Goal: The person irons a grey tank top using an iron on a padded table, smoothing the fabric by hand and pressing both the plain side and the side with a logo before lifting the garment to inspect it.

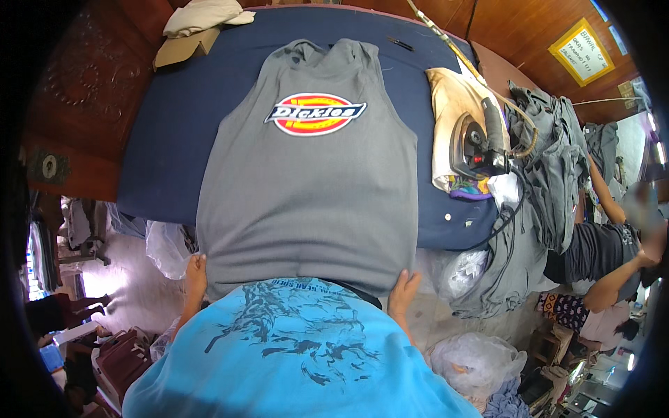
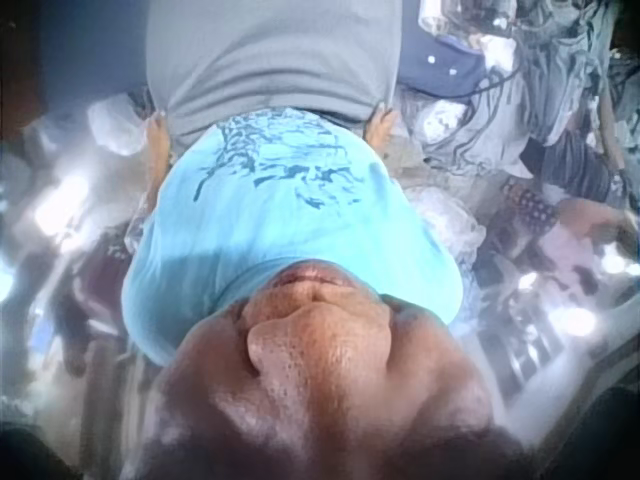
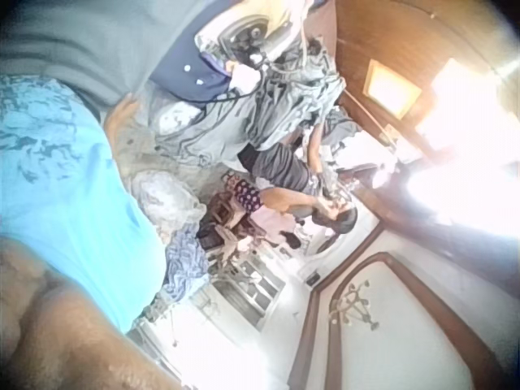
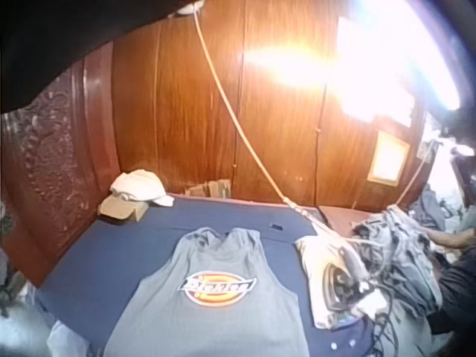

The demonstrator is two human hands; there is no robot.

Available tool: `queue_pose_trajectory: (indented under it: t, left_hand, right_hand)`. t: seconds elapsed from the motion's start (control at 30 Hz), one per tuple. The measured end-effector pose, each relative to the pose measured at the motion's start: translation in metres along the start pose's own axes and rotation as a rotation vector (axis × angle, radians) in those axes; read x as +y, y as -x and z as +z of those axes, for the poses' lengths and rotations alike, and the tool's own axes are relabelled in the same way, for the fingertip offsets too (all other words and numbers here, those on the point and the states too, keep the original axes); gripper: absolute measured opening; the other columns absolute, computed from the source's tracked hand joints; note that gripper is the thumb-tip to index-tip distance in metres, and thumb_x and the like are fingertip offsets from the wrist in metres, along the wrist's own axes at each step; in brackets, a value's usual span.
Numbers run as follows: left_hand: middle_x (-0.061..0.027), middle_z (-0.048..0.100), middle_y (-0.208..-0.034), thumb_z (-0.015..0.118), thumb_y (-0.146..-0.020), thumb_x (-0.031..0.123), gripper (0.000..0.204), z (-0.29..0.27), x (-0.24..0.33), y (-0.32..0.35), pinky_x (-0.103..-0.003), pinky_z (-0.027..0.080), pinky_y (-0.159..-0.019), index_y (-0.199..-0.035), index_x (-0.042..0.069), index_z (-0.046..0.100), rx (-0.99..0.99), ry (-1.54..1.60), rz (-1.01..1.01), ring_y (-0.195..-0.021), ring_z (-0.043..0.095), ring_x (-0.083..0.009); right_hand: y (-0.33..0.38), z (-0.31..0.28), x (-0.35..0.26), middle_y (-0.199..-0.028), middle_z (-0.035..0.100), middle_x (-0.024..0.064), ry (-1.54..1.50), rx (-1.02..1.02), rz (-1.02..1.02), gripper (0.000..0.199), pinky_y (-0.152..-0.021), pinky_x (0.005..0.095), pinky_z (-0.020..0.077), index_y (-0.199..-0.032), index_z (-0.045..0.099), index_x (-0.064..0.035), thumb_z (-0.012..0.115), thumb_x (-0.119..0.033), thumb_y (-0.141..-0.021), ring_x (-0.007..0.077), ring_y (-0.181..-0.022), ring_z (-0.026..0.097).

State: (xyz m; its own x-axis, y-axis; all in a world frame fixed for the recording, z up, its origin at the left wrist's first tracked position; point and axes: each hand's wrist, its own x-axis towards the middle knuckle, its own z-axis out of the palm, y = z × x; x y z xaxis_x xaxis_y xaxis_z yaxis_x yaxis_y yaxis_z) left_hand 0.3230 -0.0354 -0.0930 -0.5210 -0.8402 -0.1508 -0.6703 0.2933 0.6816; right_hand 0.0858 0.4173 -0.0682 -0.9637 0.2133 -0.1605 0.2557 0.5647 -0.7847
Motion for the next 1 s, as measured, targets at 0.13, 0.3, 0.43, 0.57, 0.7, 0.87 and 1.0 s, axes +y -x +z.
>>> queue_pose_trajectory:
  t: [0.13,0.3,0.43,0.57,0.7,0.87,1.0]
  left_hand:
    - [-0.0132,0.059,-0.107,0.055,-0.086,0.022,0.030,0.006,0.076,-0.030,-0.033,0.042,-0.079,-0.110,0.004,0.056,0.553,-0.613,0.411,-0.095,0.057,-0.0267]
    - [-0.0138,0.054,-0.120,0.057,-0.083,0.017,0.040,0.034,0.193,-0.157,-0.039,0.039,-0.090,-0.121,0.005,0.052,0.215,-0.207,0.658,-0.109,0.052,-0.0313]
    - [-0.0153,0.048,-0.127,0.052,-0.087,0.029,0.049,0.111,0.291,-0.311,-0.040,0.038,-0.095,-0.128,0.005,0.044,0.049,-0.100,0.702,-0.116,0.046,-0.0307]
    - [-0.0157,0.052,-0.123,0.060,-0.079,0.034,0.059,0.177,0.389,-0.399,-0.039,0.040,-0.092,-0.125,0.000,0.046,-0.149,-0.235,0.622,-0.111,0.051,-0.0290]
    - [-0.0110,0.064,-0.094,0.065,-0.075,0.028,0.034,0.185,0.410,-0.462,-0.035,0.050,-0.078,-0.097,0.002,0.063,-1.031,0.451,-0.038,-0.080,0.062,-0.0201]
    - [-0.0153,0.061,-0.108,0.056,-0.087,0.023,0.033,0.150,0.383,-0.477,-0.037,0.049,-0.086,-0.110,0.000,0.056,-1.155,1.127,-0.307,-0.097,0.061,-0.0244]
    - [-0.0147,0.059,-0.113,0.047,-0.093,0.025,0.034,0.142,0.362,-0.466,-0.037,0.041,-0.097,-0.116,-0.001,0.050,-1.276,1.152,-0.228,-0.106,0.056,-0.0220]
  right_hand:
    - [-0.005,0.021,0.033,-0.112,0.048,0.0191,-0.004,0.180,-0.049,0.039,-0.092,0.0390,0.0332,-0.115,0.041,0.0053,0.047,-0.025,-0.092,0.0298,-0.104,0.046]
    - [-0.074,0.032,-0.134,-0.109,0.053,0.0169,-0.097,0.162,-0.492,0.030,-0.089,0.0361,0.0381,-0.111,0.049,0.0035,0.052,-0.016,-0.088,0.0262,-0.102,0.050]
    - [-0.210,0.098,-0.216,-0.096,0.061,0.0128,0.013,-0.115,-0.662,0.019,-0.080,0.0318,0.0440,-0.101,0.058,-0.0005,0.053,-0.013,-0.087,0.0229,-0.089,0.058]
    - [-0.342,0.177,-0.287,-0.099,0.063,0.0174,0.064,-0.058,-0.527,0.039,-0.078,0.0336,0.0465,-0.106,0.059,0.0013,0.057,-0.032,-0.086,0.0274,-0.092,0.061]
    - [-0.400,0.239,-0.343,-0.097,0.064,0.0175,0.285,-0.230,-0.186,0.046,-0.081,0.0349,0.0454,-0.103,0.059,0.0030,0.062,-0.037,-0.080,0.0292,-0.090,0.062]
    - [-0.438,0.277,-0.348,-0.094,0.061,0.0070,-0.635,-0.269,0.109,0.022,-0.082,0.0340,0.0427,-0.093,0.061,-0.0069,0.060,-0.026,-0.083,0.0183,-0.089,0.055]
    - [-0.464,0.260,-0.334,-0.099,0.061,0.0114,-0.498,-0.368,0.175,0.027,-0.084,0.0348,0.0433,-0.099,0.058,-0.0055,0.059,-0.028,-0.084,0.0234,-0.088,0.056]
